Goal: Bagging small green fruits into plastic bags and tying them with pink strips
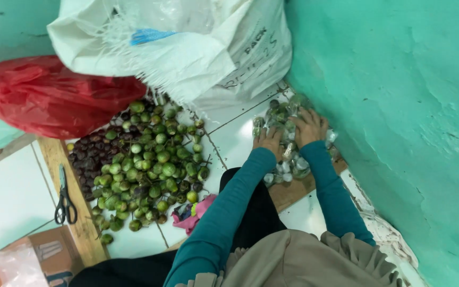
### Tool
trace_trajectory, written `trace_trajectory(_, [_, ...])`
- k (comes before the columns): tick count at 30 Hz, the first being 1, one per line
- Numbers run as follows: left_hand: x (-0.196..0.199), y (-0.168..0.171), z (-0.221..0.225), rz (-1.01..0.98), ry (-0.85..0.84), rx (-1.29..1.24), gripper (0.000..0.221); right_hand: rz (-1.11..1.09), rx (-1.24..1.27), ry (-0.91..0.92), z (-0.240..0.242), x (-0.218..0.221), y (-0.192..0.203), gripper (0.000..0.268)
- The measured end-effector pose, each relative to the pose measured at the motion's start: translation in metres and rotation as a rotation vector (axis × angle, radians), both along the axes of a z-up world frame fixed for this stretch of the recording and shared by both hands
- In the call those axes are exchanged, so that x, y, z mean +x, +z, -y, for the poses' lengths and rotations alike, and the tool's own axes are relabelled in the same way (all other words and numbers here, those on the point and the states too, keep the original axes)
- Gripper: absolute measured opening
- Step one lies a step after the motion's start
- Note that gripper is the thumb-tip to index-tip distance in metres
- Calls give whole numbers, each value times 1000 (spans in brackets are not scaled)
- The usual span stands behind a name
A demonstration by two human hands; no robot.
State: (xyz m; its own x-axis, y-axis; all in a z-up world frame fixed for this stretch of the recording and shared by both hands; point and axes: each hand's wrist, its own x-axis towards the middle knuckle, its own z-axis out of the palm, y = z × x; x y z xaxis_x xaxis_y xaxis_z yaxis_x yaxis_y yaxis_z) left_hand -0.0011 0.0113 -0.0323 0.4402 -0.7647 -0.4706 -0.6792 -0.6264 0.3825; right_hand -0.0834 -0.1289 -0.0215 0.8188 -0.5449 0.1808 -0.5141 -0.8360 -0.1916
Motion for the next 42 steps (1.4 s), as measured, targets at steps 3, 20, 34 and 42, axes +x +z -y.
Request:
trace_trajectory(3, [15, 22, -41, -5, 63, 19, 53, 78, 11, 91, -20, 8, 9, 21])
trace_trajectory(20, [24, 119, -428, -253, 756, 111, 46, -47, -20, 950, -359, 95, -28, 25])
trace_trajectory(34, [-51, 17, -685, -105, 1302, 49, 49, -237, -54, 1345, -653, 88, 24, 27])
trace_trajectory(42, [-148, 70, -792, 149, 1788, -176, 66, -199, 81, 1648, -781, 77, 0, 50])
